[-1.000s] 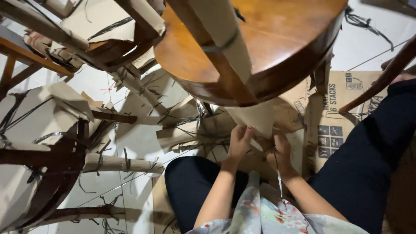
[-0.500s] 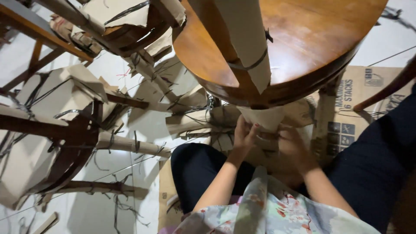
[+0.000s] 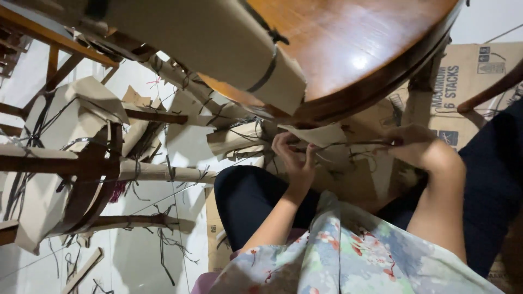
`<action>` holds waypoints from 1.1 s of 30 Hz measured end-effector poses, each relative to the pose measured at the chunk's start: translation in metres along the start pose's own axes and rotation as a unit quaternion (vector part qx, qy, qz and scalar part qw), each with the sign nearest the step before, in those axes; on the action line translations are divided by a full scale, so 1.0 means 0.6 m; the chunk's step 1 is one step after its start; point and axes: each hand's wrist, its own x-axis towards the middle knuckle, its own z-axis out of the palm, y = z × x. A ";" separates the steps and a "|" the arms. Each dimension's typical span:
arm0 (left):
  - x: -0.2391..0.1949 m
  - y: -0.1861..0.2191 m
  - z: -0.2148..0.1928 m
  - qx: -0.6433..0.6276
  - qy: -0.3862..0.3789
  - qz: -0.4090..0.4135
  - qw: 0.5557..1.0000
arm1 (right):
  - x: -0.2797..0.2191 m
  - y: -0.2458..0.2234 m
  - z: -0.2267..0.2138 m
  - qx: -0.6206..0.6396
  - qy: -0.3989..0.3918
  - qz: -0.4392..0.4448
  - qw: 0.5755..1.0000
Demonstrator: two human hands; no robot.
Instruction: Securing cardboard around furniture legs using wire for protection during transport.
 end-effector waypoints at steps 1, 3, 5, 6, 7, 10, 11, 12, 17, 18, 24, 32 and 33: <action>-0.004 -0.001 0.004 -0.001 -0.004 0.000 1.000 | -0.015 0.005 0.000 0.002 0.000 0.003 1.000; -0.011 -0.004 0.008 -0.033 0.006 -0.026 0.999 | -0.043 0.010 -0.002 0.159 0.064 -0.048 0.984; -0.014 0.007 0.007 -0.091 -0.010 -0.030 0.995 | -0.044 0.049 -0.008 0.116 0.046 -0.090 0.988; -0.014 0.012 0.006 -0.149 -0.024 -0.035 0.988 | -0.043 0.067 -0.012 0.072 0.026 -0.132 0.988; -0.017 0.005 0.005 -0.149 -0.022 -0.037 0.988 | -0.063 0.061 -0.020 0.070 0.025 -0.132 0.988; -0.015 0.003 0.001 -0.196 -0.031 -0.063 0.978 | -0.110 0.055 -0.036 0.096 0.109 -0.176 0.974; -0.010 0.014 -0.004 -0.201 -0.048 -0.045 0.977 | -0.117 0.062 -0.034 0.091 0.133 -0.205 0.965; -0.004 0.025 -0.008 -0.207 -0.065 -0.027 0.976 | -0.123 0.070 -0.032 0.086 0.156 -0.233 0.956; 0.002 0.026 0.002 -0.235 -0.089 -0.042 0.967 | -0.152 0.065 -0.009 0.112 0.249 -0.093 0.957; 0.002 0.026 0.007 -0.266 -0.095 -0.080 0.956 | -0.150 0.077 -0.003 0.109 0.284 -0.105 0.947; 0.004 0.038 0.006 -0.261 -0.074 -0.096 0.958 | -0.168 0.125 0.021 0.251 0.282 -0.081 0.922; 0.011 0.082 -0.014 -0.182 -0.056 -0.052 0.980 | -0.185 0.004 0.011 0.124 0.320 -0.112 0.933; 0.016 0.095 -0.019 -0.200 -0.070 -0.086 0.973 | -0.188 -0.038 0.008 0.084 0.341 -0.118 0.929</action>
